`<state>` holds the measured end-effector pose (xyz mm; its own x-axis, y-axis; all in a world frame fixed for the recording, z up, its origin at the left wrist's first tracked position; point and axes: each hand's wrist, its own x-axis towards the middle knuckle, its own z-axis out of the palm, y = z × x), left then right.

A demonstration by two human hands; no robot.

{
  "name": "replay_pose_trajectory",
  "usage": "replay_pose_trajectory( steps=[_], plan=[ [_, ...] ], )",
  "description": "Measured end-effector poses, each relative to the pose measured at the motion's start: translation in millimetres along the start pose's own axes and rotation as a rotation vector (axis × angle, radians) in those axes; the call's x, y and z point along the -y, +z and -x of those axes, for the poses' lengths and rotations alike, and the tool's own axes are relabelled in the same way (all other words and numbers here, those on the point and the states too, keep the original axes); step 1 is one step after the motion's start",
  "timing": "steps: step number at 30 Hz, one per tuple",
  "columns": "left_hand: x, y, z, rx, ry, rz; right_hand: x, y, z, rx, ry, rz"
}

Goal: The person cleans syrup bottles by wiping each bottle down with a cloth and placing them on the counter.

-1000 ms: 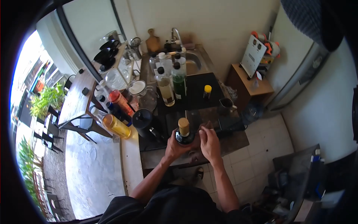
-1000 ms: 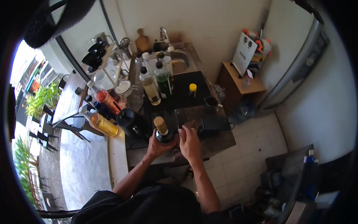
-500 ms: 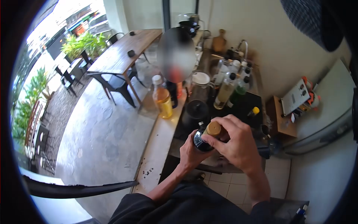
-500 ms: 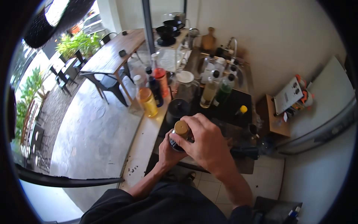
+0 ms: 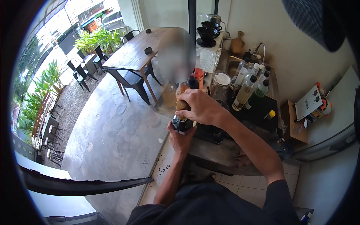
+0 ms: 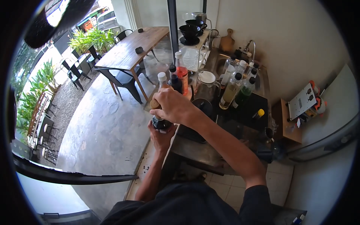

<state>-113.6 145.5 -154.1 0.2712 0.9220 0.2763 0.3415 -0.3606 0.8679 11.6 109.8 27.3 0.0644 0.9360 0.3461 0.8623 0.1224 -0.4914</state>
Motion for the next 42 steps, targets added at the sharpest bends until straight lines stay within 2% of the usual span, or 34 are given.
replay_pose_trajectory(
  steps=[4, 8, 10, 12, 14, 17, 21, 23, 28, 32, 36, 40, 42],
  plan=[
    [5.6, 8.0, -3.1, -0.034, -0.055, -0.009, -11.5, 10.5, -18.6, 0.064, -0.042, 0.032],
    [28.4, 11.8, -5.0, 0.014, 0.017, 0.086, -25.1, 10.7, -28.7, 0.134, -0.095, -0.041],
    [60.3, 20.8, 0.2, -0.002, 0.203, 0.169, -17.2, 5.1, -31.9, 0.185, -0.05, -0.015],
    [66.1, 17.7, 7.0, -0.007, 0.158, 0.215, -28.7, 12.9, -33.9, 0.169, -0.073, -0.044],
    [83.2, 22.9, 9.1, 0.069, -0.073, 0.07, -34.6, 16.0, -35.9, 0.158, -0.1, -0.05],
    [87.7, 28.2, 6.6, 0.091, -0.119, 0.093, -37.1, 18.2, -37.6, 0.174, -0.091, -0.056],
    [94.1, 37.4, 2.0, 0.029, -0.042, 0.11, -38.6, 22.8, -40.5, 0.16, -0.089, -0.032],
    [96.8, 39.2, 0.5, 0.0, 0.006, 0.011, -37.9, 25.8, -40.0, 0.138, -0.09, -0.031],
    [90.4, 42.3, -4.5, 0.016, -0.009, 0.056, -38.4, 21.7, -51.0, 0.192, -0.005, 0.007],
    [95.1, 49.0, -4.6, -0.034, 0.023, 0.073, -53.0, 34.3, -54.9, 0.098, -0.115, 0.004],
    [90.2, 53.1, -2.0, -0.035, 0.013, -0.013, -52.9, 38.0, -55.7, 0.077, -0.039, 0.011],
    [88.9, 52.3, -3.4, -0.009, 0.009, -0.002, -51.2, 45.1, -50.4, -0.039, 0.04, 0.0],
    [88.9, 51.8, -4.6, 0.003, 0.017, 0.008, -51.6, 44.8, -46.0, -0.13, 0.094, -0.147]
  ],
)
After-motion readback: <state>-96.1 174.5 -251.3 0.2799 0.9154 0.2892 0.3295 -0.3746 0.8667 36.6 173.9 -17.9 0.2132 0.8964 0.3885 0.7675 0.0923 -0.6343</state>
